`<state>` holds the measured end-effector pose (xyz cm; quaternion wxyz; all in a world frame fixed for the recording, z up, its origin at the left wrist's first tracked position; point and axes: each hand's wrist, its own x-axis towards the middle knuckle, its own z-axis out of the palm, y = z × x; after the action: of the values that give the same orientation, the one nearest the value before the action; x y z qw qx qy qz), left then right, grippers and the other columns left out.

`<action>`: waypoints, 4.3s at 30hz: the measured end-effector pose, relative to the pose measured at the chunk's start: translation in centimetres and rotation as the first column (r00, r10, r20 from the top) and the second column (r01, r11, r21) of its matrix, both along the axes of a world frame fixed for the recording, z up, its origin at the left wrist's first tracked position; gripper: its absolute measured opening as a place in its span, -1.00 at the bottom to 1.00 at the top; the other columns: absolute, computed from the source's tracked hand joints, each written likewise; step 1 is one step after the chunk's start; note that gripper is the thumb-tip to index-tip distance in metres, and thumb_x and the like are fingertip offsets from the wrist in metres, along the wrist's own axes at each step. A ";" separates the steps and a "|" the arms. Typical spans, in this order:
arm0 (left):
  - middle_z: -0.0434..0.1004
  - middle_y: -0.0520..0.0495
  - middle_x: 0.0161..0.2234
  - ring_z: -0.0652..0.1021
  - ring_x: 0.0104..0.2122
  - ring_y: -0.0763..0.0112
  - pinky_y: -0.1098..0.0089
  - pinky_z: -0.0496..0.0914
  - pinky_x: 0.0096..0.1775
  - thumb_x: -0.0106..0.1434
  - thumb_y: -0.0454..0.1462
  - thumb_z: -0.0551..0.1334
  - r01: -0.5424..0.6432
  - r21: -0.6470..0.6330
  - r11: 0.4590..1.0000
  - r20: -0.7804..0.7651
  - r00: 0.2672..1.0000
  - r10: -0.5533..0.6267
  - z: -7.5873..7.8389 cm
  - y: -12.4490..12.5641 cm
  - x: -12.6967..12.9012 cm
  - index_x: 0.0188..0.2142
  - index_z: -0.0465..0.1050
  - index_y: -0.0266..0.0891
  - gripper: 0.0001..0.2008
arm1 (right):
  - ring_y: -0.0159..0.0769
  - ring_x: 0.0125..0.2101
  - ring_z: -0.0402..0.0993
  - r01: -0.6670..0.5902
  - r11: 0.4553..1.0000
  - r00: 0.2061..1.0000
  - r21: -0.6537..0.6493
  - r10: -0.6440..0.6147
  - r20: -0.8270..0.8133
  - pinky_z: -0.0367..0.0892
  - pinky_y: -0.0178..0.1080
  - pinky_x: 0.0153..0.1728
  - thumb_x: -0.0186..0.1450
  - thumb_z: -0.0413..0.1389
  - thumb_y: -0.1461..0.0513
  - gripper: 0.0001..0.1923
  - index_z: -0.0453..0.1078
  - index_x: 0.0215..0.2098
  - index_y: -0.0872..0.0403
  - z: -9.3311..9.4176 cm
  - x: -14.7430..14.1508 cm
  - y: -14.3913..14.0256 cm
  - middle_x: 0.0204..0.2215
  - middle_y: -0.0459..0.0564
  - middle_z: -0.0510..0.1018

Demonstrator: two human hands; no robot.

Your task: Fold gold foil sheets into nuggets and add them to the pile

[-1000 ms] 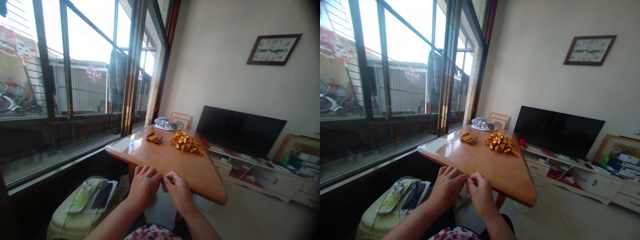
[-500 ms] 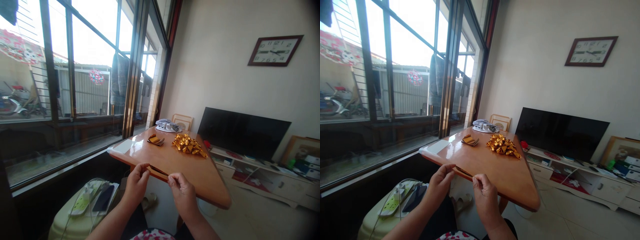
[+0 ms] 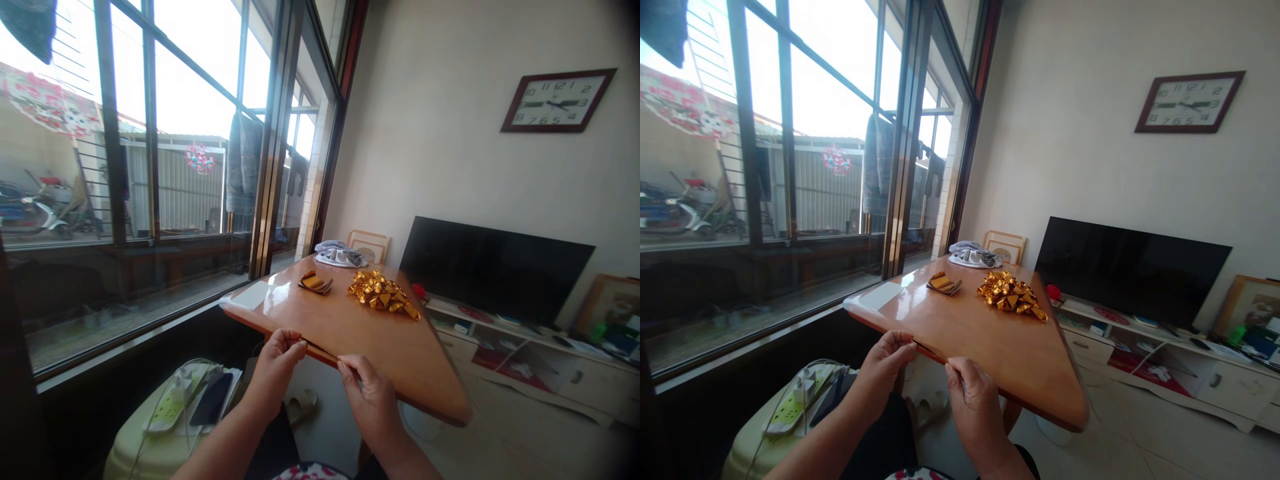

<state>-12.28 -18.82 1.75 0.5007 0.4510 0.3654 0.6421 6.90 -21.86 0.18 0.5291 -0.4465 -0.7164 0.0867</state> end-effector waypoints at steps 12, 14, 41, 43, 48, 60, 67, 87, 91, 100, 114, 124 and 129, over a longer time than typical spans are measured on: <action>0.49 0.07 -0.46 0.42 -0.52 0.53 0.49 0.25 -0.44 0.01 -0.21 0.40 0.086 -0.102 0.991 0.088 0.993 -0.077 -0.8 1.3 -0.7 -0.35 0.43 -0.23 -0.76 | -0.14 -0.23 0.60 0.001 0.993 0.987 0.119 -0.020 0.159 0.43 -0.14 -0.12 0.44 0.04 0.22 -0.79 0.51 -0.09 -0.06 -0.5 0.3 0.3 -0.25 0.04 0.66; 0.48 0.08 -0.46 0.41 -0.52 0.54 0.50 0.25 -0.44 0.02 -0.23 0.40 0.094 -0.109 0.990 0.093 0.992 -0.084 -0.9 1.3 -0.7 -0.36 0.42 -0.23 -0.77 | -0.14 -0.21 0.60 -0.001 0.993 0.988 0.115 -0.016 0.152 0.43 -0.14 -0.12 0.44 0.04 0.22 -0.79 0.51 -0.08 -0.06 -0.5 0.3 0.2 -0.23 0.05 0.66; 0.51 0.08 -0.43 0.45 -0.50 0.52 0.49 0.28 -0.40 0.03 -0.30 0.40 0.054 -0.066 0.996 0.069 0.996 -0.050 -2.1 1.2 0.5 -0.26 0.41 -0.23 -0.72 | -0.21 -0.34 0.56 -0.146 0.955 0.895 -0.258 0.017 -0.445 0.47 -0.25 -0.29 0.33 0.16 0.03 -0.71 0.47 -0.13 0.05 -1.5 -0.9 1.3 -0.33 0.01 0.64; 0.58 0.00 -0.33 0.53 -0.41 0.43 0.46 0.34 -0.35 0.01 -0.28 0.43 0.056 -0.048 0.997 0.077 0.996 -0.052 -2.1 1.1 0.9 -0.18 0.44 -0.25 -0.63 | -0.21 -0.35 0.55 -0.173 0.945 0.864 -0.276 0.011 -0.503 0.46 -0.24 -0.28 0.30 0.18 0.03 -0.69 0.47 -0.13 0.06 -1.8 -0.9 1.8 -0.33 0.02 0.64; 0.65 -0.21 -0.13 0.62 -0.22 0.21 0.33 0.43 -0.20 -0.02 -0.22 0.47 0.052 -0.067 0.996 0.044 0.998 -0.049 -3.0 1.2 1.3 -0.06 0.52 -0.31 -0.49 | -0.21 -0.40 0.52 -0.169 0.934 0.842 -0.315 -0.029 -0.539 0.43 -0.24 -0.33 0.25 0.22 0.04 -0.69 0.46 -0.16 0.08 -2.4 -0.8 2.5 -0.42 -0.01 0.61; 0.69 -0.24 -0.12 0.64 -0.23 0.15 0.29 0.45 -0.16 0.01 -0.23 0.41 0.043 -0.082 0.996 -0.067 0.997 -0.049 -4.9 2.4 1.5 -0.12 0.63 -0.31 -0.59 | -0.19 -0.38 0.55 -0.168 0.917 0.812 -0.363 -0.080 -0.578 0.48 -0.18 -0.30 0.21 0.23 0.07 -0.73 0.42 -0.21 0.06 -3.4 -0.9 3.4 -0.41 -0.03 0.58; 0.71 -0.20 -0.20 0.64 -0.17 0.12 0.27 0.46 -0.09 0.02 -0.21 0.40 0.019 -0.031 0.999 -0.095 0.995 -0.022 -4.8 2.0 1.8 -0.19 0.64 -0.29 -0.66 | -0.17 -0.31 0.58 -0.227 0.897 0.767 -0.380 -0.076 -0.637 0.52 -0.12 -0.20 0.25 0.20 0.03 -0.72 0.40 -0.23 0.05 -3.7 -1.0 3.6 -0.31 0.03 0.63; 0.70 -0.19 -0.17 0.63 -0.12 0.08 0.22 0.46 -0.02 0.08 -0.23 0.34 -0.056 0.021 0.998 -0.245 0.968 0.060 -6.3 3.3 1.6 -0.15 0.68 -0.27 -0.67 | -0.15 -0.35 0.59 -0.101 0.934 0.893 -0.342 -0.067 -0.446 0.48 -0.18 -0.28 0.28 0.14 0.02 -0.70 0.52 -0.19 0.05 -4.3 -0.9 3.6 -0.32 0.03 0.66; 0.70 -0.18 -0.18 0.63 -0.14 0.08 0.21 0.45 -0.02 0.08 -0.23 0.35 -0.071 0.033 0.997 -0.272 0.959 0.077 -6.3 3.4 1.6 -0.15 0.69 -0.26 -0.67 | -0.18 -0.38 0.55 -0.041 0.950 0.930 -0.309 -0.077 -0.360 0.44 -0.21 -0.30 0.32 0.10 0.05 -0.71 0.53 -0.16 0.05 -4.5 -0.8 3.6 -0.37 0.01 0.65; 0.70 -0.17 -0.20 0.64 -0.16 0.09 0.25 0.47 -0.07 0.07 -0.22 0.34 -0.072 0.033 0.997 -0.271 0.959 0.078 -6.0 3.2 1.7 -0.18 0.69 -0.24 -0.69 | -0.20 -0.42 0.52 -0.009 0.957 0.953 -0.291 -0.080 -0.291 0.41 -0.23 -0.33 0.33 0.08 0.07 -0.71 0.54 -0.16 0.05 -4.4 -0.6 3.5 -0.42 -0.02 0.62; 0.70 -0.16 -0.22 0.62 -0.15 0.10 0.26 0.43 -0.05 0.07 -0.22 0.34 -0.033 0.040 0.999 -0.300 0.953 0.043 -5.3 2.8 1.6 -0.20 0.71 -0.23 -0.70 | -0.15 -0.36 0.58 -0.046 0.947 0.930 -0.319 -0.076 -0.360 0.46 -0.20 -0.29 0.31 0.11 -0.01 -0.65 0.53 -0.14 0.04 -4.6 -0.4 3.7 -0.35 0.01 0.65; 0.70 -0.15 -0.23 0.62 -0.16 0.10 0.27 0.42 -0.08 0.07 -0.22 0.33 -0.027 0.043 0.999 -0.324 0.945 0.039 -5.2 2.6 1.6 -0.19 0.71 -0.20 -0.70 | -0.18 -0.40 0.56 -0.063 0.944 0.912 -0.324 -0.078 -0.403 0.45 -0.22 -0.34 0.30 0.12 -0.01 -0.65 0.53 -0.15 0.04 -4.6 -0.6 3.7 -0.37 0.01 0.64; 0.69 -0.15 -0.24 0.62 -0.16 0.09 0.28 0.42 -0.10 0.08 -0.22 0.32 -0.027 0.051 0.998 -0.342 0.939 0.043 -5.2 2.6 1.6 -0.19 0.71 -0.20 -0.70 | -0.19 -0.41 0.55 -0.053 0.944 0.917 -0.325 -0.083 -0.391 0.44 -0.22 -0.34 0.29 0.12 0.00 -0.68 0.54 -0.17 0.04 -4.7 -0.5 3.8 -0.36 0.00 0.65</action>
<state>-10.68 -16.25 -3.49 0.4074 0.5608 0.4404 0.5706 6.41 -18.01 -4.56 0.5827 -0.5068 -0.5652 0.2901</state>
